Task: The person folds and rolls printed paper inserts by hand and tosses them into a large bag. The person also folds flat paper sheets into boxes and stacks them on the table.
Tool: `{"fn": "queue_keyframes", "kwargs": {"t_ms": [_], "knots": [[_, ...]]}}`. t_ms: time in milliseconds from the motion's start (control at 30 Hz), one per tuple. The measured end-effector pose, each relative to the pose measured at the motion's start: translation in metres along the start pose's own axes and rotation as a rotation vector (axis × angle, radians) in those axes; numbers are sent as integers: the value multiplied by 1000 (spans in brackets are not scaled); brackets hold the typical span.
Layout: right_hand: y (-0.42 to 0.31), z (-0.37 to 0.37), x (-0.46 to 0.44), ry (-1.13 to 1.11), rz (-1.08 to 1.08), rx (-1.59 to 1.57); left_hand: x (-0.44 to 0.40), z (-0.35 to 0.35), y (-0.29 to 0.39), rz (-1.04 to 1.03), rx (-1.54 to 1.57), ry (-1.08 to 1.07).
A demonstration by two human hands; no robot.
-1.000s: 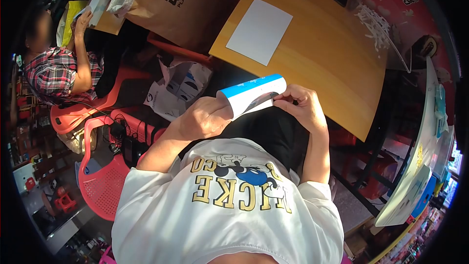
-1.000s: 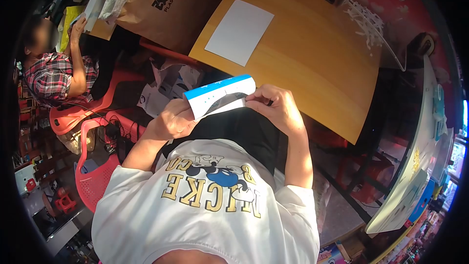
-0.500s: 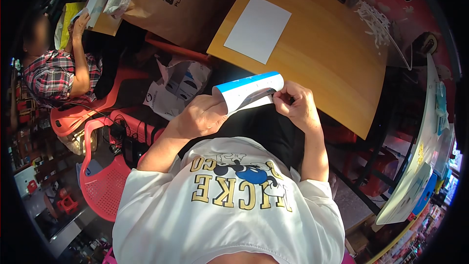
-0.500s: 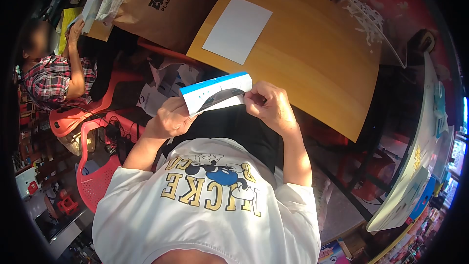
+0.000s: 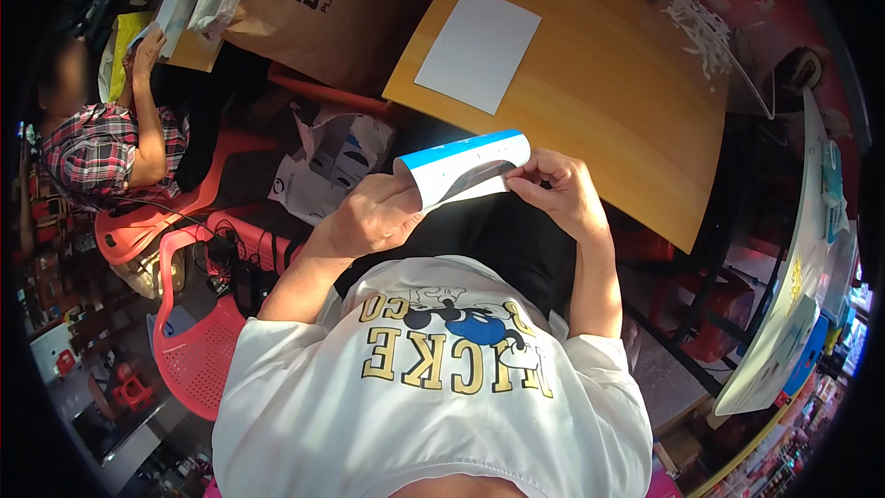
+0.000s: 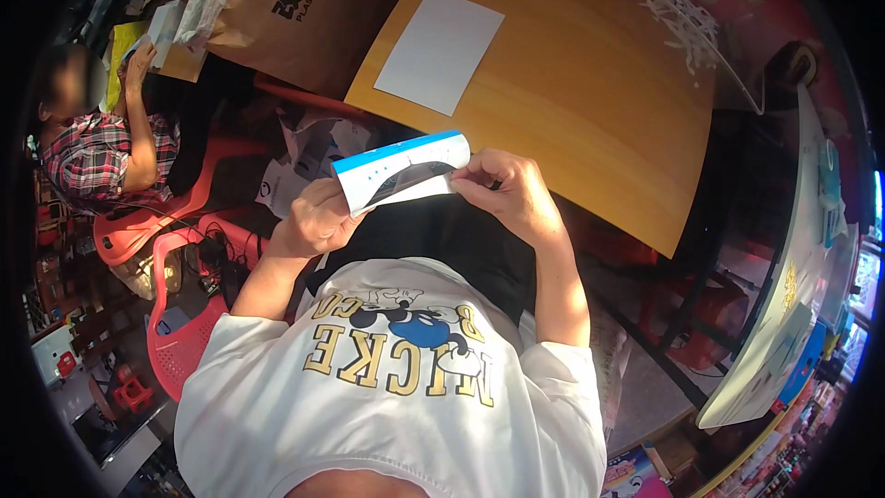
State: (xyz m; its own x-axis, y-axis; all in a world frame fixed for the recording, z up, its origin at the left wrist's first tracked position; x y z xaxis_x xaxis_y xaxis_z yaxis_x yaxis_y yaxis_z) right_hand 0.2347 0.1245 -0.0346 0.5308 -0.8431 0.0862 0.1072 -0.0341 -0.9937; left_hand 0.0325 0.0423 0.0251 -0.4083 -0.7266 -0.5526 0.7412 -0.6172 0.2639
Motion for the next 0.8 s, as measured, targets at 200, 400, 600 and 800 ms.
{"fn": "queue_keyframes", "kwargs": {"t_ms": [200,400,600,800], "knots": [[2,0,2,26,14,55,-3,-3,0,7,52,-1],[10,-3,1,-47,-15,-150,-2,-5,2,-25,19,-10],[6,-6,6,-125,-37,-441,7,-7,-1,-63,-1,-45],[4,10,11,-65,28,-542,1,-5,-6,-20,-28,-50]]}}
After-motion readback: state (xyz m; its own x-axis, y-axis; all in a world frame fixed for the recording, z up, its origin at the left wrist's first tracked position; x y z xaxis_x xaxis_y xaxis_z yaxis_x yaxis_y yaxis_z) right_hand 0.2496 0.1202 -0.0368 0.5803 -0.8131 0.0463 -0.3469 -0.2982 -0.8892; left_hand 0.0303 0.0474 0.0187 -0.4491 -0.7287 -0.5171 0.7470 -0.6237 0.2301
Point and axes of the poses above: each hand's wrist, its own x-axis away from the middle knuckle, its own z-axis out of the back of the hand, y = z × x, the point moved 6 cm from there along -x, towards the middle knuckle, and after that the axes turned 12 degrees about -x, right-handed, at the moved point
